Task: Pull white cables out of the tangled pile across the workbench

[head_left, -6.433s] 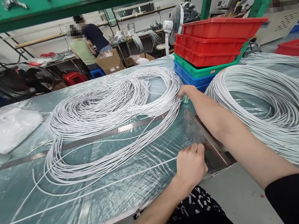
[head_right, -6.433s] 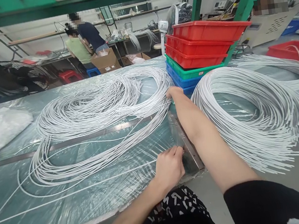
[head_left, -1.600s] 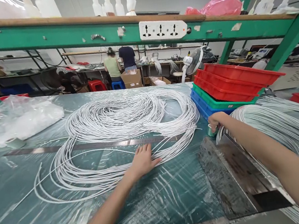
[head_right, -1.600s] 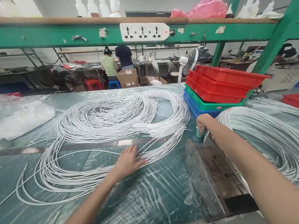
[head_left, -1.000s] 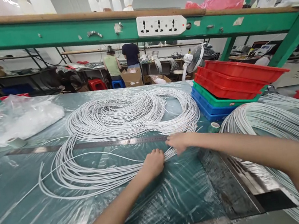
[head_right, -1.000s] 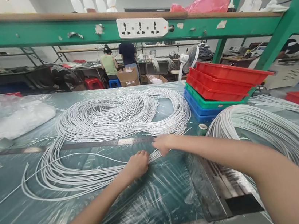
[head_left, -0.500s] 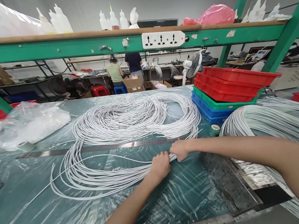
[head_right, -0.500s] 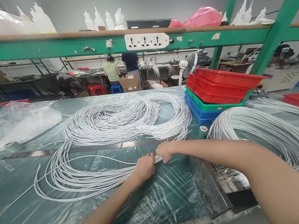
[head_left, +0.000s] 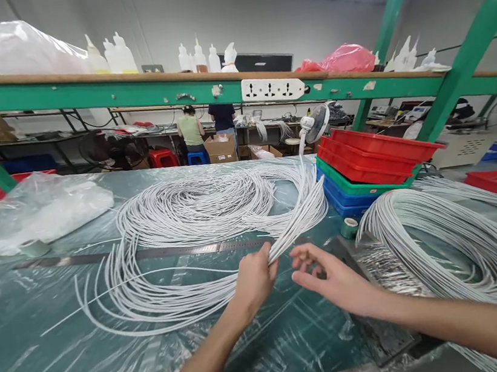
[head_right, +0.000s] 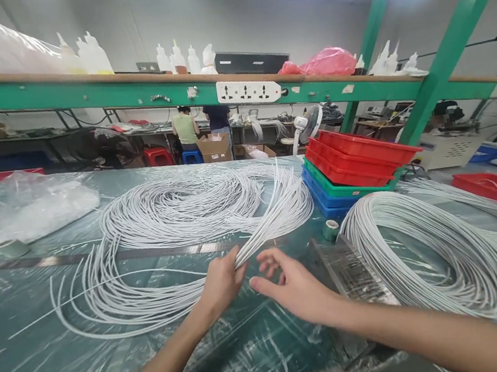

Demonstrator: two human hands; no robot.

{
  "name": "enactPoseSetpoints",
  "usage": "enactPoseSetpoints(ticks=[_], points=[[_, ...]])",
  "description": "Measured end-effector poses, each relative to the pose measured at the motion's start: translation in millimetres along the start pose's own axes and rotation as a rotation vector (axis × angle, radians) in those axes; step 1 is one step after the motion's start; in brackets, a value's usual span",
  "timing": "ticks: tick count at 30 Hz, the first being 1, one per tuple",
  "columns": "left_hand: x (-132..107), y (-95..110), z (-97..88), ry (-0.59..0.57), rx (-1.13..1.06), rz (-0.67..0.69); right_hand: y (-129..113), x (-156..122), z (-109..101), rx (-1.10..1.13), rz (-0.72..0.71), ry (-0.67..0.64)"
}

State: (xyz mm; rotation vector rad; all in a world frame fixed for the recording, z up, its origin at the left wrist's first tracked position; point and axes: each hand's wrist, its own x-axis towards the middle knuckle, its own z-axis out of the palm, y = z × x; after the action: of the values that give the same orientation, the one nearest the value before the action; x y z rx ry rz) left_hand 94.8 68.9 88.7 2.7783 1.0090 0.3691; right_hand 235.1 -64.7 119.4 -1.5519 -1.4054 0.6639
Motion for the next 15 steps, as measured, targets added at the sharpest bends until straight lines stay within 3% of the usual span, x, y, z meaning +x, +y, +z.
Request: enactPoseSetpoints(ticks=[3,6,9,12,15], points=[[-2.5,22.2,-13.0,0.078,-0.113,0.074,-5.3,8.5,8.5,0.455,0.191,0.047],[-1.7,44.2,-16.8,0.107,-0.151,0.127,-18.6,31.7,11.3,0.790,0.179,0.180],[-1.6,55.7,-12.3,0.134,-0.140,0.144,-35.1,43.4,9.8,0.957,0.199,0.246],[-6.9,40.4,-0.8,0.109,-0.104,0.229,-51.6,31.4,-5.6,1.005,0.228,0.201],[-22.6,-11.2,16.0,-0.011,-0.074,0.322,-66.4,3.2,-52.3,0.961,0.163,0.209]])
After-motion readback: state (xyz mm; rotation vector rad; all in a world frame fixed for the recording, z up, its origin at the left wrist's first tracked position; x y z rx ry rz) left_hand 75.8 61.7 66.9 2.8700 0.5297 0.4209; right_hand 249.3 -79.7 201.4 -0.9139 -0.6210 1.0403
